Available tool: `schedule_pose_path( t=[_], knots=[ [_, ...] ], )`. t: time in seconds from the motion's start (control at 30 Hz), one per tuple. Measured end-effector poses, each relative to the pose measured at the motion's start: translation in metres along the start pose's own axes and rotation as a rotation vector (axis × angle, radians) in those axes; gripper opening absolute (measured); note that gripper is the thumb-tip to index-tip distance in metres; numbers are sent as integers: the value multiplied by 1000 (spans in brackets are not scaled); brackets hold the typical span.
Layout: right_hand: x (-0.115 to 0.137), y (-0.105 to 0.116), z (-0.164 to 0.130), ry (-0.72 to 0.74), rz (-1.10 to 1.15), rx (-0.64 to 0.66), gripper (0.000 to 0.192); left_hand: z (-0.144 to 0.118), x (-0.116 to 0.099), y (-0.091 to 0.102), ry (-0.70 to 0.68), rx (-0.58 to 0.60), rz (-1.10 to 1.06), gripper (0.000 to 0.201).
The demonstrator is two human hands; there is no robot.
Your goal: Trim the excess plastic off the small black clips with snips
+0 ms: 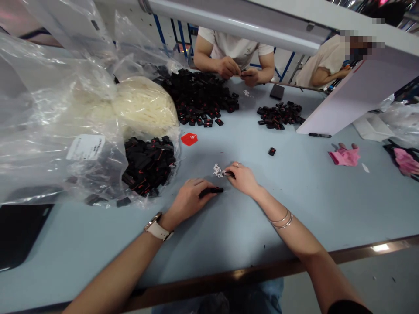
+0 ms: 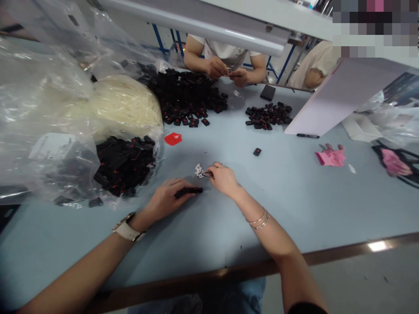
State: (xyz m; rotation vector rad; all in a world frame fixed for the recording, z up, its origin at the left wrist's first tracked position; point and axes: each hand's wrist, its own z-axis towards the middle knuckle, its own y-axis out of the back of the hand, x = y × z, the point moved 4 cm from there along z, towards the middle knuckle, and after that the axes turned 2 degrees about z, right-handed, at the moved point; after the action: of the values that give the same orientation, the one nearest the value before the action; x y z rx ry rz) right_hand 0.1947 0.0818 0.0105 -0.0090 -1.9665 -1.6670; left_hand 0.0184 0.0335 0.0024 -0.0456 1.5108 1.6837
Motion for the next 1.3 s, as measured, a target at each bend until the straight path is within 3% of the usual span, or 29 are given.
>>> schedule_pose_path(
  t=[0.3, 0.53, 0.77, 0.93, 1.3],
  knots=[
    [-7, 11, 2, -11, 157, 41, 11, 0, -1, 1, -8, -10, -3, 16],
    [-16, 15, 1, -26, 308, 33, 25, 0, -1, 1, -18, -19, -7, 16],
    [-10, 11, 1, 37, 276, 29, 9, 0, -2, 2, -40, -23, -3, 14],
    [-7, 12, 1, 42, 188, 15, 12, 0, -3, 2, -54, -44, 2, 16],
    [4, 11, -5, 138, -19, 140, 16, 1, -4, 2, -37, -23, -11, 14]
  ],
)
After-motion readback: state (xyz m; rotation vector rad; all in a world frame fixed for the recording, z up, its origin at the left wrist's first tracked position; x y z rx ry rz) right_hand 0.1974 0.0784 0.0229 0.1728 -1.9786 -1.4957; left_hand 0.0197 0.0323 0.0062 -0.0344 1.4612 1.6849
